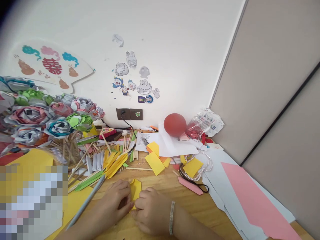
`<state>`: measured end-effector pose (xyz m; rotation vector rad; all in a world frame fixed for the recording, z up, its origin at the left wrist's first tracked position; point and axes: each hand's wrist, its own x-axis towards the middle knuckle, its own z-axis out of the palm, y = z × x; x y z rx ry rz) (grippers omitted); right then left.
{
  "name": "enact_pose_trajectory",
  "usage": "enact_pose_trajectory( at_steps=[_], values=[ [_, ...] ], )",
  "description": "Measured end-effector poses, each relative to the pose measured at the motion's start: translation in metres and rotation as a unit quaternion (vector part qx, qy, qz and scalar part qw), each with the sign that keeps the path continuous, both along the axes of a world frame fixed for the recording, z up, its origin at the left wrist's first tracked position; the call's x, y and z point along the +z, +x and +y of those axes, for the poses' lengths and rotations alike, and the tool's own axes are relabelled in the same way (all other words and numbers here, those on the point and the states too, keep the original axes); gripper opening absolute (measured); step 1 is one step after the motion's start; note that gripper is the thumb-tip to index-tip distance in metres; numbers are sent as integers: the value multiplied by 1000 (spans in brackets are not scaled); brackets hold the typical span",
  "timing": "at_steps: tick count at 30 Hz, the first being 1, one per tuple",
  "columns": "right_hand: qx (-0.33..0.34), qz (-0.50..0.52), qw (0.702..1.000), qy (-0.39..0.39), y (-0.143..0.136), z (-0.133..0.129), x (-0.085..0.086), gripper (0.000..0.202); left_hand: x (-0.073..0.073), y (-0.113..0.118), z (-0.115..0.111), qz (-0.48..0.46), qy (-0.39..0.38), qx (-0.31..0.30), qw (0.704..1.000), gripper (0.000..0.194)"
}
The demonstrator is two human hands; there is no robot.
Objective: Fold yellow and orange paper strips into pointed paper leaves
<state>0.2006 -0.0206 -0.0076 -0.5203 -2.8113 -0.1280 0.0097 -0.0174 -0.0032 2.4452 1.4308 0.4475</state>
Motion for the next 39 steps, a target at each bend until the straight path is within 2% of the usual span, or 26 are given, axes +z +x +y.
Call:
enact_pose_trajectory(
  at_steps=[8,14,16,18,22,25,28,33,34,36,39],
  values=[
    [-14,1,1000,6,8,6,3,16,4,1,-4,57,-5,-1,998,17],
    [-71,20,997,26,19,14,6,11,9,3,-5,72,-9,-3,997,16],
    [-67,31,997,28,17,12,8,13,10,4,-5,75,-11,-1,997,17],
    [-34,49,998,3,13,9,5,14,10,4,-6,79,-5,5,997,16],
    [27,81,994,-64,6,7,-8,19,9,3,-9,98,25,18,995,16],
    [24,86,992,-88,3,8,-14,20,10,1,-9,122,59,37,990,21],
    [18,90,991,-96,1,7,-12,19,10,-5,-3,146,92,53,984,27],
    [13,125,985,-116,3,7,-9,17,-2,-26,17,149,167,60,973,16],
    [13,132,984,-122,4,8,-9,16,-6,-30,21,125,182,43,974,17],
    [10,139,982,-129,8,12,-7,14,-13,-37,28,71,205,-42,975,23],
    [-19,125,984,-127,13,18,-5,6,-16,-40,32,30,245,-127,961,28]
  ],
)
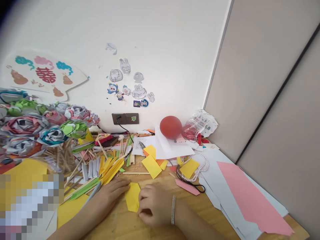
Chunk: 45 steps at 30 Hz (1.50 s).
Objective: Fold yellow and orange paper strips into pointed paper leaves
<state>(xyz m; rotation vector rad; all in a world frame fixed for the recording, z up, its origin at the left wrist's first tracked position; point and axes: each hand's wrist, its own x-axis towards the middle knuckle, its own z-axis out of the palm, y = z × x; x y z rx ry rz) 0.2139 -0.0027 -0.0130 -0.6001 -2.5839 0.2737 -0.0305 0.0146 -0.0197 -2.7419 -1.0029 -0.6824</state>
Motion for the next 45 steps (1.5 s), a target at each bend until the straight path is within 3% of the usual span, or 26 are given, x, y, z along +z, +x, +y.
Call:
enact_pose_trajectory(
  at_steps=[2,9,16,22,36,41,45],
  values=[
    [-21,-21,1000,0,3,3,1,3,2,1,-1,-6,8,-15,1000,25],
    [-89,-113,989,43,6,9,1,23,4,3,-2,1,45,-59,997,23],
    [-115,-147,975,122,10,12,5,11,16,12,-9,-9,63,-56,996,31],
    [-126,-145,971,142,6,10,1,13,13,14,-12,40,65,-22,997,30],
    [-216,-48,975,-12,-9,-2,-1,7,21,18,-18,94,-20,38,995,26],
    [-275,27,953,-124,-13,-1,-3,9,19,21,-21,56,-71,80,993,22],
    [-313,39,938,-142,-16,3,-6,11,15,24,-22,18,-78,104,991,21]
  ],
)
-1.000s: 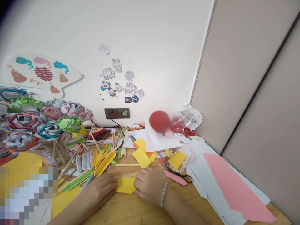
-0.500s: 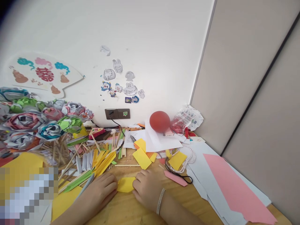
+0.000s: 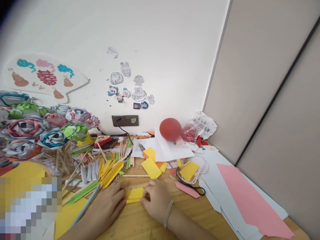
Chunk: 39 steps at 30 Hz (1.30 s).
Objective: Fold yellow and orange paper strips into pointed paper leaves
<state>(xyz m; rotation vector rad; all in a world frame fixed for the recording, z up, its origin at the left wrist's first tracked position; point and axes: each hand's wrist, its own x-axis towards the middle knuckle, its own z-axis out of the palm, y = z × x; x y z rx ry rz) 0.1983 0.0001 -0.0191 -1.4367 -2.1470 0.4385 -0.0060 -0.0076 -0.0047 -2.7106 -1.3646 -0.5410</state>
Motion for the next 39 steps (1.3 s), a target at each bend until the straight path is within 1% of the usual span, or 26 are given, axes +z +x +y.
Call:
enact_pose_trajectory(
  at_steps=[4,7,11,14,17,19,21,22,23,26,30,34,39],
  values=[
    [-23,-42,999,-11,-4,3,3,10,-2,5,-1,-16,7,25,1000,24],
    [-33,-76,996,-15,-5,4,5,13,-4,8,-1,-17,9,59,998,25],
    [-40,-100,994,-1,-7,4,4,12,-12,11,1,-14,41,90,995,25],
    [-48,-106,993,20,-8,4,0,12,-17,12,4,27,80,106,991,24],
    [-50,-105,993,33,-10,3,-1,11,-17,16,1,87,111,126,982,24],
    [-50,-101,993,36,-10,2,-1,10,-16,22,-6,117,127,119,978,24],
    [-49,-97,993,36,-10,1,-1,10,-18,29,-15,133,131,80,979,30],
    [-48,-97,993,35,-10,1,-1,9,-20,33,-20,143,119,50,981,32],
    [-48,-99,993,36,-10,1,0,9,-23,36,-25,145,100,33,984,34],
    [-48,-108,992,42,-10,0,0,7,-32,42,-36,148,83,37,985,40],
    [-42,-107,993,40,-8,1,-2,6,-38,40,-40,155,78,54,983,41],
    [-38,-71,996,29,-4,2,-3,8,-37,38,-39,173,65,65,981,44],
    [-14,-52,999,5,3,5,0,7,-33,37,-39,211,41,34,976,47]
  ],
)
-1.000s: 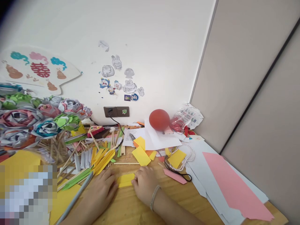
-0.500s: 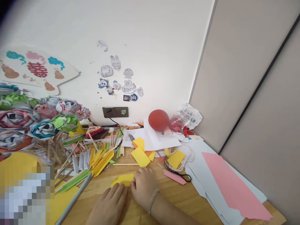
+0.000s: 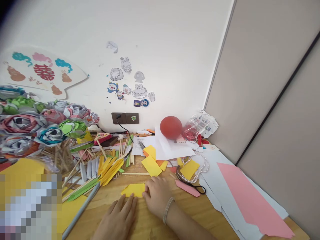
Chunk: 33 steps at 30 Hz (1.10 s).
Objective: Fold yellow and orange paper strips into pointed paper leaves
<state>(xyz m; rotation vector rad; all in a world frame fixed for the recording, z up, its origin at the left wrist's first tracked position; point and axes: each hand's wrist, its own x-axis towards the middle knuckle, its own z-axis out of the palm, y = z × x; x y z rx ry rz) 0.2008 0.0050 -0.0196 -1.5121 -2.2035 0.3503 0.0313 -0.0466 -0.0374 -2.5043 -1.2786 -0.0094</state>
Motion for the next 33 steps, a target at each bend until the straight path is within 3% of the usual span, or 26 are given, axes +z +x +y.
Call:
enact_pose_trajectory(
  at_steps=[8,10,13,15,24,33],
  values=[
    [36,1,999,-1,8,3,3,6,-2,-1,0,-26,-5,2,1000,47],
    [88,-32,995,35,11,4,4,5,-4,-1,0,-21,-2,-1,1000,47],
    [193,-101,971,94,17,6,5,21,-4,0,0,-8,-7,-2,1000,48],
    [228,-123,959,114,22,8,5,26,-3,-1,0,-6,-8,-2,1000,49],
    [241,-171,947,128,25,5,8,32,10,5,2,-23,12,15,1000,40],
    [250,-149,950,115,33,4,14,30,9,5,1,-26,17,3,1000,38]
  ],
)
